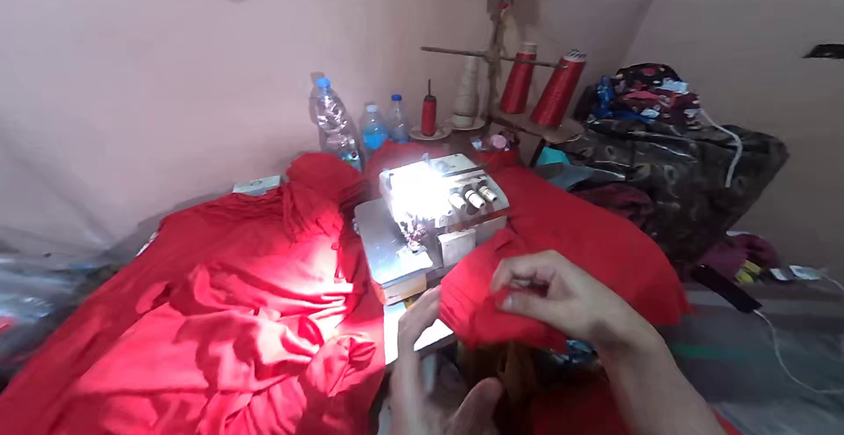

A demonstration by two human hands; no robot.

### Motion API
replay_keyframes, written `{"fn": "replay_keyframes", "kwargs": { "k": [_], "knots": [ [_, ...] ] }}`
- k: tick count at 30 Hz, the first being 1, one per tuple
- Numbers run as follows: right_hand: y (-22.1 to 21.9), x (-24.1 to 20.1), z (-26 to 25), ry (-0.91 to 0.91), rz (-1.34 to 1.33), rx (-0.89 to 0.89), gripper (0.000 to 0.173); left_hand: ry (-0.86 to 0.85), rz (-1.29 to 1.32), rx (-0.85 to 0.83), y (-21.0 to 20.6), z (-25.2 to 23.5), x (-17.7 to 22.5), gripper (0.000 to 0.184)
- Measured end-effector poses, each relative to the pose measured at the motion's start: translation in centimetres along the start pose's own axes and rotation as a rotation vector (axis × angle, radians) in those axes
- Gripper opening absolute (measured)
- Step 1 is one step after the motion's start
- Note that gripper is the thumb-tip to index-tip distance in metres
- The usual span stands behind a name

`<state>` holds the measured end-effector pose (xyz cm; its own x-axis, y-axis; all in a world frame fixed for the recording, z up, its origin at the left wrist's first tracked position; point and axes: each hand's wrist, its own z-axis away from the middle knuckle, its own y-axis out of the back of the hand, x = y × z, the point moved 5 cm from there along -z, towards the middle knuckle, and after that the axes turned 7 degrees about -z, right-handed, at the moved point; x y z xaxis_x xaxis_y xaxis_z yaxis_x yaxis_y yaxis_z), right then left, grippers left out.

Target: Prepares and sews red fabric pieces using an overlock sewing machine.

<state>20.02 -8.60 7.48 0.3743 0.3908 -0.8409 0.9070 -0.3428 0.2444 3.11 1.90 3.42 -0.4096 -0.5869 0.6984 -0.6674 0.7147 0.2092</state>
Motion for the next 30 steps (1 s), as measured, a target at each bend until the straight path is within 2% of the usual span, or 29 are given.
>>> {"fn": "replay_keyframes", "kwargs": {
  "k": [1,2,5,7,9,13,16,19,20,22,24,26,30],
  "knots": [
    [-1.0,-0.8,-0.1,0.047,0.033,-0.060,0.020,0.021,0.066,-0.072,-1.0,-0.4,-0.7,0.068],
    [-1.8,-1.3,-0.2,0.092,0.061,-0.087,0.022,0.055,0.127,-0.127,-1.6,-0.5,-1.1,0.068],
    [-2.5,-1.9,-0.1,0.186,0.129,0.016,0.019,0.148,0.150,-0.254,-1.4,0.2,-0.9,0.028],
    [-2.3,-1.9,0.3,0.219,0.162,0.172,0.016,0.184,0.132,-0.335,-0.5,2.2,-0.8,0.017],
    [-1.8,-1.8,1.1,0.216,0.188,0.290,0.016,0.238,0.134,-0.345,0.5,4.7,-1.3,0.015],
    [-0.8,-1.5,3.1,0.196,0.129,0.437,0.022,0.307,0.123,-0.173,3.7,8.3,-1.8,0.018],
    [-0.7,-0.6,4.2,0.165,0.034,0.499,0.028,0.397,0.161,0.081,6.2,9.5,-2.1,0.018],
    [-1.6,3.0,4.9,0.042,0.015,0.607,0.017,0.546,0.313,0.220,7.5,9.6,-3.0,0.018],
    [-2.1,4.9,5.2,-0.039,0.000,0.648,0.013,0.645,0.390,0.298,7.6,9.7,-3.5,0.015],
    [-3.6,8.1,5.9,-0.208,0.008,0.671,0.004,0.834,0.442,0.421,7.1,10.1,-4.6,0.025],
    [-6.1,9.3,6.3,-0.284,0.011,0.594,0.007,0.925,0.356,0.431,6.2,10.5,-5.2,0.030],
    [-9.1,9.5,6.2,-0.251,-0.055,0.492,0.012,0.915,0.227,0.356,5.2,10.7,-5.3,0.026],
    [-12.8,9.7,5.5,-0.144,-0.148,0.345,0.016,0.694,-0.030,0.249,4.0,9.9,-4.8,0.011]
  ]
}}
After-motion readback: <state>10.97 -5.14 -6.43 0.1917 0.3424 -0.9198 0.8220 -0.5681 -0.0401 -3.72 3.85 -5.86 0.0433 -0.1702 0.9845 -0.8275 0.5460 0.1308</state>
